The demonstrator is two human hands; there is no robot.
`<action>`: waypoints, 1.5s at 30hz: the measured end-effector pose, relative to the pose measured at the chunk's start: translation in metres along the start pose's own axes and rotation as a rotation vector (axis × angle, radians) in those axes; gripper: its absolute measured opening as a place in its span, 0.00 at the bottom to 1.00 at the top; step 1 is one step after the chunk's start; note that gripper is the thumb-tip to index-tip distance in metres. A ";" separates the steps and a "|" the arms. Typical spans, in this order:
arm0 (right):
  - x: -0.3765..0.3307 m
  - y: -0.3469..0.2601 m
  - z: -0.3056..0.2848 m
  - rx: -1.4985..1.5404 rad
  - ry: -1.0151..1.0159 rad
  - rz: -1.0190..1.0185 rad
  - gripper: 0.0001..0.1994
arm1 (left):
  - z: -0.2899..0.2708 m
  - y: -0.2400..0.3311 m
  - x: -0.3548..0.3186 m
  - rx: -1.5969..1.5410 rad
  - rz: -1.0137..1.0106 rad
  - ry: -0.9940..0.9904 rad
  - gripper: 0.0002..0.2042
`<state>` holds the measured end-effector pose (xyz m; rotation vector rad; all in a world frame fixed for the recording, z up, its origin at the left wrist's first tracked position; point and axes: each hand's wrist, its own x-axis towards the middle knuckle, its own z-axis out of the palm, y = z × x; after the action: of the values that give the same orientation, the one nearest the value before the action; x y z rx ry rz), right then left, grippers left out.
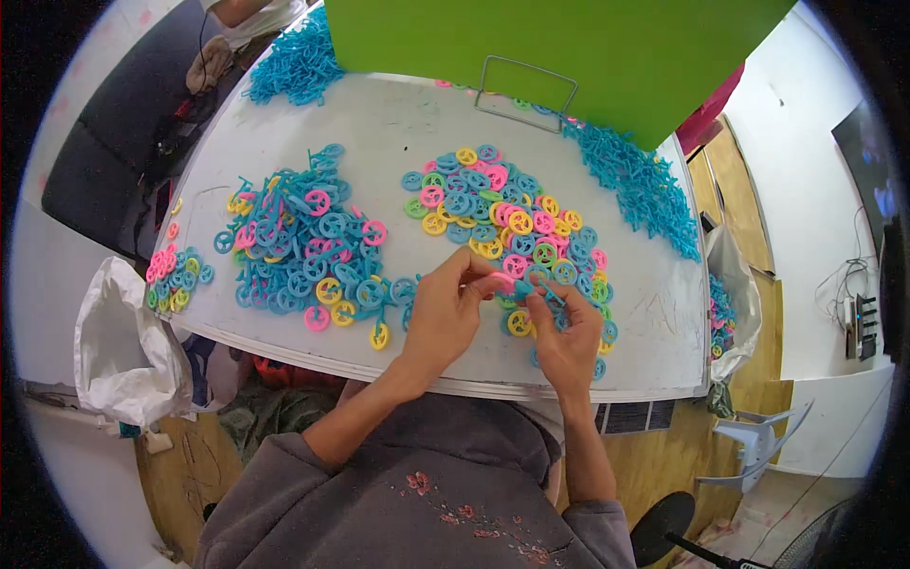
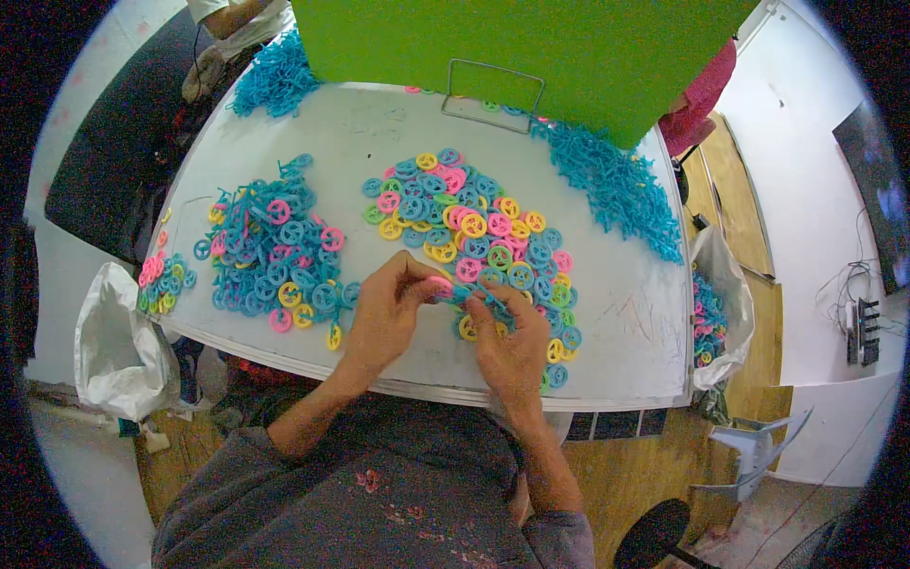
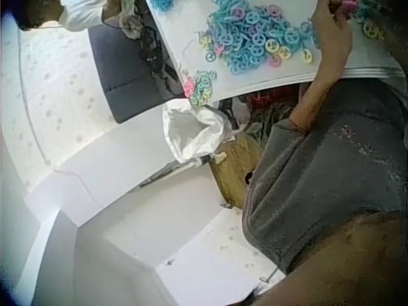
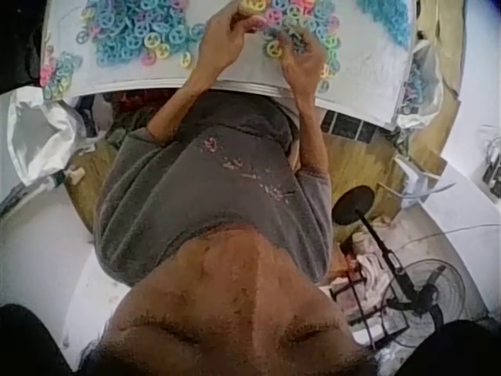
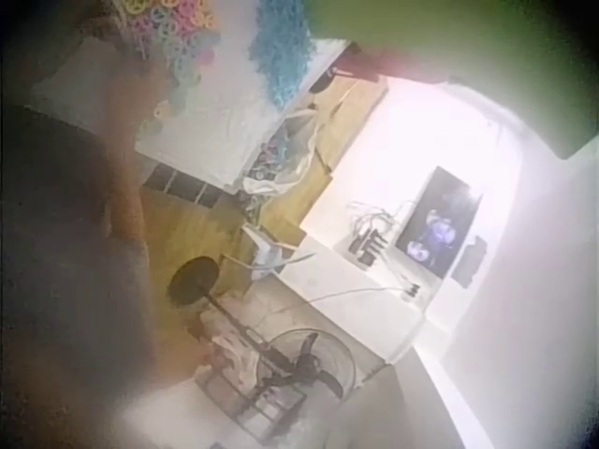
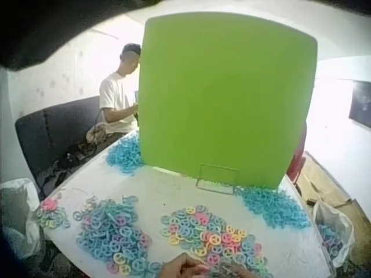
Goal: Assembling small colorful plastic toy bicycles by snapping wheels onto the frames at a workbench.
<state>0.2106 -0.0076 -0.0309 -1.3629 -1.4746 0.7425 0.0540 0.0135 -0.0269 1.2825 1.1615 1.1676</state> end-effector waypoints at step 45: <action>0.002 -0.011 -0.004 -0.044 0.024 -0.361 0.07 | -0.008 0.013 -0.010 0.184 0.477 0.051 0.11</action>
<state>0.2101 -0.0078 -0.0195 -1.0902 -1.6665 0.4627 0.0460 0.0036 -0.0139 1.7434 1.0462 1.4672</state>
